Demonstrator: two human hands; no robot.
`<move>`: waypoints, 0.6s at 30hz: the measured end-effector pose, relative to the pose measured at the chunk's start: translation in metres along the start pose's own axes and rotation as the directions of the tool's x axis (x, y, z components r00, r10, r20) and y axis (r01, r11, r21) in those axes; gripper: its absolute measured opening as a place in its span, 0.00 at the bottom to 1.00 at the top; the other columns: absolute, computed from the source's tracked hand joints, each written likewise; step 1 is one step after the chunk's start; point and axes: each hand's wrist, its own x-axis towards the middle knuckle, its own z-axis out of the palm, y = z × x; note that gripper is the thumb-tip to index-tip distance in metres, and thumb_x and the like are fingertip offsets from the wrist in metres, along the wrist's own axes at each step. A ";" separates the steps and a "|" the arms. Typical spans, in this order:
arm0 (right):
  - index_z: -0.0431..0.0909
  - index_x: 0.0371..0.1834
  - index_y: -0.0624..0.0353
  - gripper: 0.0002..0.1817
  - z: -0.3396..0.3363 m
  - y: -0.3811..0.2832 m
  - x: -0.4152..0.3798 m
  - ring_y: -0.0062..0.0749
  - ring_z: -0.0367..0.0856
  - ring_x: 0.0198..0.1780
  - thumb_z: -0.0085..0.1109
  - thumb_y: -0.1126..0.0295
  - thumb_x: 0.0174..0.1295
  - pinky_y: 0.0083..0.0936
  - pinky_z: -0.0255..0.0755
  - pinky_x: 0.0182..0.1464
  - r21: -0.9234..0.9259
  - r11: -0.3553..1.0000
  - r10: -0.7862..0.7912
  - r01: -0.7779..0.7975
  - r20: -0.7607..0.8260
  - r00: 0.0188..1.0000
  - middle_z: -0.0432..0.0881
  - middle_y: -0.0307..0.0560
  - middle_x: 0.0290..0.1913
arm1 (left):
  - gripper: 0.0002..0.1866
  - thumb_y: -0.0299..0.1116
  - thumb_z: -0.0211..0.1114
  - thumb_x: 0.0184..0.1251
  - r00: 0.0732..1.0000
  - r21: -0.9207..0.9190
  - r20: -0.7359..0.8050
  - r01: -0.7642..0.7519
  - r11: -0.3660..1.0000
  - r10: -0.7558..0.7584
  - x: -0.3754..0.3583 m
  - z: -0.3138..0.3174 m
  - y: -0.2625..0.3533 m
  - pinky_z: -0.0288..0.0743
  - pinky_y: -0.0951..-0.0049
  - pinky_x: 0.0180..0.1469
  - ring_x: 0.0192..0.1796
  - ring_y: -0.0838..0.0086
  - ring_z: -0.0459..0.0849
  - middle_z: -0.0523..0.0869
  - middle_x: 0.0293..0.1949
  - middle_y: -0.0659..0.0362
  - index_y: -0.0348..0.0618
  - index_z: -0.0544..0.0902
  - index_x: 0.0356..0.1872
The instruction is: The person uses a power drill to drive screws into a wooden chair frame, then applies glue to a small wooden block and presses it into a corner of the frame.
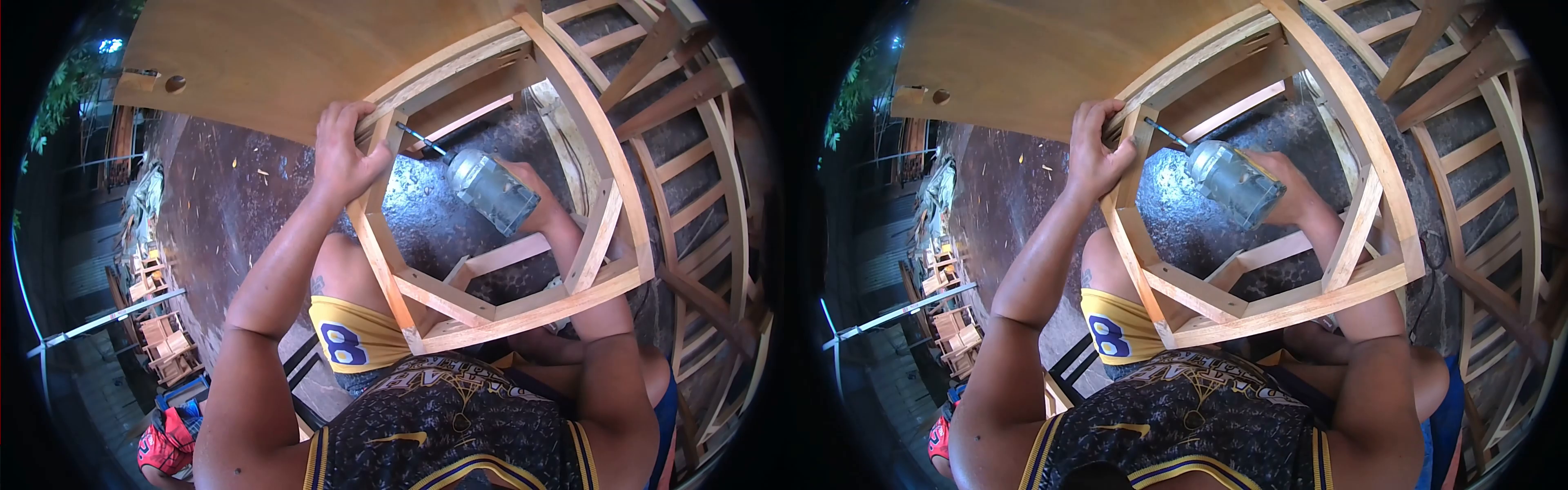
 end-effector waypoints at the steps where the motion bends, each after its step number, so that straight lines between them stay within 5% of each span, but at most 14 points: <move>1: 0.79 0.45 0.61 0.23 -0.001 0.003 -0.001 0.43 0.85 0.37 0.71 0.70 0.43 0.28 0.76 0.41 -0.055 0.998 -0.007 0.007 0.010 1.000 0.84 0.53 0.36 | 0.23 0.31 0.64 0.45 1.000 -0.003 -0.003 -0.006 1.000 0.005 0.000 0.000 0.000 0.71 0.62 0.54 0.49 0.55 0.75 0.76 0.43 0.48 0.38 0.76 0.47; 18: 0.78 0.48 0.62 0.24 -0.004 -0.006 -0.001 0.42 0.84 0.40 0.71 0.69 0.45 0.29 0.76 0.46 -0.035 0.999 0.038 -0.038 0.010 0.999 0.85 0.51 0.39 | 0.24 0.31 0.63 0.46 1.000 -0.019 0.001 -0.004 1.000 0.004 -0.002 -0.001 0.004 0.71 0.62 0.54 0.50 0.57 0.75 0.76 0.43 0.50 0.41 0.77 0.49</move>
